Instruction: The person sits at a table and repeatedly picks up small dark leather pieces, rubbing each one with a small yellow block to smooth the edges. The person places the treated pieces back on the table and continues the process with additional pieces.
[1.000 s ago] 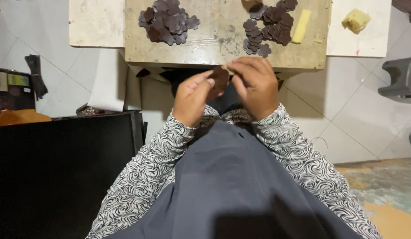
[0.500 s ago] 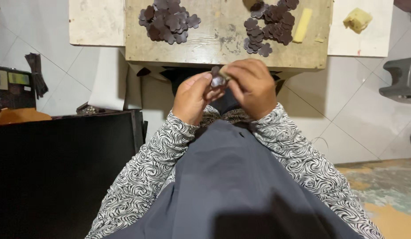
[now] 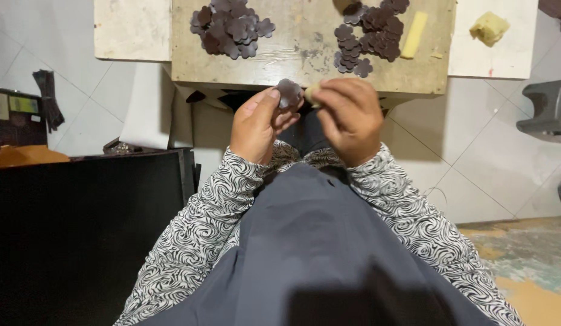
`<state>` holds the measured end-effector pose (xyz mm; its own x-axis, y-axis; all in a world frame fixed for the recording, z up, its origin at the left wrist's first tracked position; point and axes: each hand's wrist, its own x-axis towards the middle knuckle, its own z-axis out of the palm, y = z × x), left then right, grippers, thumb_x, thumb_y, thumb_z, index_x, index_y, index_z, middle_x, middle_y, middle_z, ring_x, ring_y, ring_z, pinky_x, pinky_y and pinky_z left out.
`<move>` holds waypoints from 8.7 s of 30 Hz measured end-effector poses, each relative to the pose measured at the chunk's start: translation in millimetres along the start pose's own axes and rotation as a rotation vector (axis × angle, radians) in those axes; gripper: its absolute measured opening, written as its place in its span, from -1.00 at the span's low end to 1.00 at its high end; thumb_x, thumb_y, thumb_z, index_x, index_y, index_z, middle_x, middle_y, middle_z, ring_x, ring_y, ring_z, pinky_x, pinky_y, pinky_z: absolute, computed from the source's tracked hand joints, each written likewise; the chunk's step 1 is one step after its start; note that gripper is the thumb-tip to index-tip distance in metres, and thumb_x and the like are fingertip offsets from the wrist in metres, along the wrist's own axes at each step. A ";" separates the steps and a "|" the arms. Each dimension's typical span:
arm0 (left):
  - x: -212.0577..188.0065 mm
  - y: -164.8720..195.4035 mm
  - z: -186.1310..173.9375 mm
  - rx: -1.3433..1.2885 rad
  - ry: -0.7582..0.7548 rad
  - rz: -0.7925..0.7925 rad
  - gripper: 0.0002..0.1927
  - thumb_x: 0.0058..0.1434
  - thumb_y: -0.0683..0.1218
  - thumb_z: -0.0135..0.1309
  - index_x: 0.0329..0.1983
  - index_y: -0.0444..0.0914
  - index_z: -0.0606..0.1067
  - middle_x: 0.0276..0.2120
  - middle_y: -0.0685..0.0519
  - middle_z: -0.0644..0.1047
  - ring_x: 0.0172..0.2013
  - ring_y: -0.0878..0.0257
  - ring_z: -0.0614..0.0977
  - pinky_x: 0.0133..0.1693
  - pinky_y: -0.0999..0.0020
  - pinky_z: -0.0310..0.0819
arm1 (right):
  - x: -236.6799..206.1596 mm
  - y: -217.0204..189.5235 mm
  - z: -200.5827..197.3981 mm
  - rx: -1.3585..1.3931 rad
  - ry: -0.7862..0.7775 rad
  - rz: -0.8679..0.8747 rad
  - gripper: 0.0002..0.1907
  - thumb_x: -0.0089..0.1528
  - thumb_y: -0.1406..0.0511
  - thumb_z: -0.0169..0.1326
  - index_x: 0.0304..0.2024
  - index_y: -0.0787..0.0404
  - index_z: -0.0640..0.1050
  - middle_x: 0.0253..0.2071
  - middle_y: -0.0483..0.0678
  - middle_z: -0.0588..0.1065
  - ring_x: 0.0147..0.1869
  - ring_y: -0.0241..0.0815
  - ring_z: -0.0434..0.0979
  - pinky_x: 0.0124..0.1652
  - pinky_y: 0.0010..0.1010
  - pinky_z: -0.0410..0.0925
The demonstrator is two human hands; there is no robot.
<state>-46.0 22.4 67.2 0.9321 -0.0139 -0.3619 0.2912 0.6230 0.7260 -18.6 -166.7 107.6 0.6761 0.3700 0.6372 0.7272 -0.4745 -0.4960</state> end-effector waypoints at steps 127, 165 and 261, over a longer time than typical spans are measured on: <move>18.7 -19.1 -13.7 0.028 -0.010 0.054 -0.78 0.43 -0.14 0.00 0.06 -0.34 0.51 -0.01 0.00 0.64 -0.15 0.42 0.60 -0.11 0.51 0.48 | -24.8 27.7 39.3 0.225 -0.136 0.267 -0.73 0.20 0.51 0.16 -0.03 0.27 0.62 -0.02 0.07 0.58 0.11 -0.01 0.61 0.13 -0.27 0.45; 0.0 -21.1 -2.3 0.258 -0.198 0.336 -0.63 0.50 -0.26 -0.17 0.31 -0.47 0.43 0.15 -0.06 0.55 0.13 0.28 0.57 0.21 0.35 0.45 | 20.5 -2.7 15.2 -0.037 -0.113 -0.073 -0.72 0.19 0.50 0.29 -0.04 0.25 0.62 -0.06 0.03 0.57 0.09 0.04 0.56 0.10 -0.20 0.45; 172.9 -43.6 87.0 1.218 0.347 0.424 -0.85 0.17 -0.16 0.25 -0.22 -0.26 0.55 -0.31 -0.05 0.62 -0.27 0.10 0.67 -0.15 0.20 0.56 | -58.9 61.0 42.3 0.786 -0.140 0.977 -0.64 0.29 0.35 0.11 0.11 0.40 0.53 -0.13 -0.11 0.59 -0.14 -0.45 0.55 -0.13 -0.58 0.44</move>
<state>121.2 -75.2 23.9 0.9482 0.3169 0.0226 0.1692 -0.5639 0.8083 -9.0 -183.6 14.9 0.9421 0.2381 -0.2362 -0.2402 -0.0129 -0.9707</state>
